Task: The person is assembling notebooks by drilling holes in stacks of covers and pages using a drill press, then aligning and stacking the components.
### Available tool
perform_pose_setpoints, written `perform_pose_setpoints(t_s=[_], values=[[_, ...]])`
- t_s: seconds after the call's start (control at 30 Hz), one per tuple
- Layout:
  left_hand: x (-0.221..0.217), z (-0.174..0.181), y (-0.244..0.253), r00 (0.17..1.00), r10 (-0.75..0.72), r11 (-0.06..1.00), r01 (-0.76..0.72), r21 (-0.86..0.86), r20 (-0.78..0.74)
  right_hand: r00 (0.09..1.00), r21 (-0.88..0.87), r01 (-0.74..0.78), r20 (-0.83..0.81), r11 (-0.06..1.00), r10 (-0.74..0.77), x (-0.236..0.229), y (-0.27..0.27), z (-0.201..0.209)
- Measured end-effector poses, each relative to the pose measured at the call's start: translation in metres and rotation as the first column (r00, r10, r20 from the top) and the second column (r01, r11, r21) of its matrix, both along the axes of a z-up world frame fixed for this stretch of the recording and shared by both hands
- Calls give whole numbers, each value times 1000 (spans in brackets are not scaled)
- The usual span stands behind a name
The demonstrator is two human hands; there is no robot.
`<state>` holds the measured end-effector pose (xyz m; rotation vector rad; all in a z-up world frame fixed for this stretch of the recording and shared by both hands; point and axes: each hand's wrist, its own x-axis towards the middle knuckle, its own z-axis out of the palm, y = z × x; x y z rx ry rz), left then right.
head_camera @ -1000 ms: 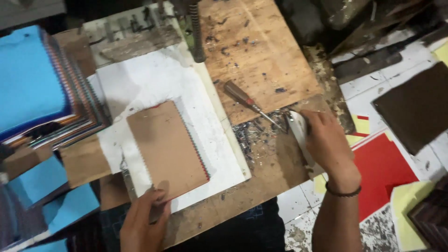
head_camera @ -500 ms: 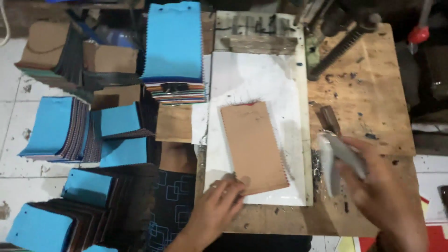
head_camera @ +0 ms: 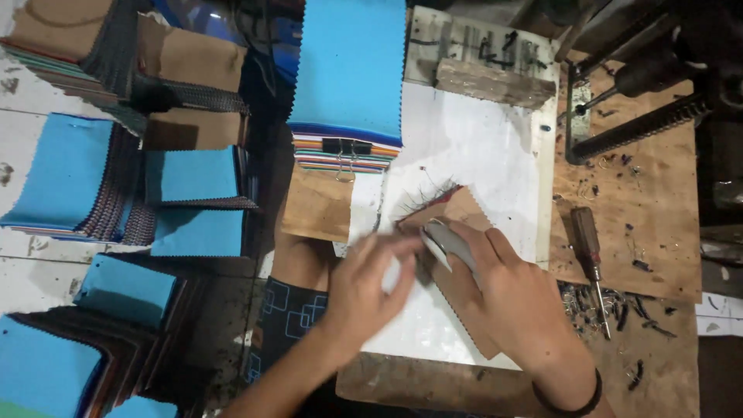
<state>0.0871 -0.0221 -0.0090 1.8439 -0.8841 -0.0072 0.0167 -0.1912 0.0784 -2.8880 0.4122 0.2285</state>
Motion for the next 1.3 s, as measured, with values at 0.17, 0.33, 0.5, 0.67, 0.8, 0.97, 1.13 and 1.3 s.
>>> perform_pose_setpoints(t_s=[0.17, 0.33, 0.5, 0.67, 0.8, 0.97, 1.13, 1.3], values=[[45, -12, -15, 998, 34, 996, -29, 86, -50, 999, -101, -1, -36, 995, -3, 2, -2, -10], [48, -22, -21, 998, 39, 998, -41, 49, 47, 997, -91, 36, -63, 995, -42, 11, 3, -1], [49, -21, -20, 998, 43, 999, -44, 23, 53, 1000, -116, 2, -27, 993, -6, 16, 13, 9], [48, -27, -20, 998, 51, 999, -51, 12, 36, 984, -112, 77, -155, 991, -93, 20, 16, 12], [49, -29, -21, 998, 53, 999, -53, 9, 44, 979, -159, 26, -194, 987, -57, 22, 18, 6], [50, -32, -23, 999, 50, 999, -51, 17, 19, 990, -364, -66, 93, 929, 106, 5, 24, -30], [49, -38, -24, 998, 29, 997, -25, 79, -47, 936, -263, 66, 350, 962, 31, -20, 14, -78], [54, -31, -26, 1000, -2, 999, 3, 46, -14, 990, -88, 83, 120, 993, -72, -1, 10, -42]])
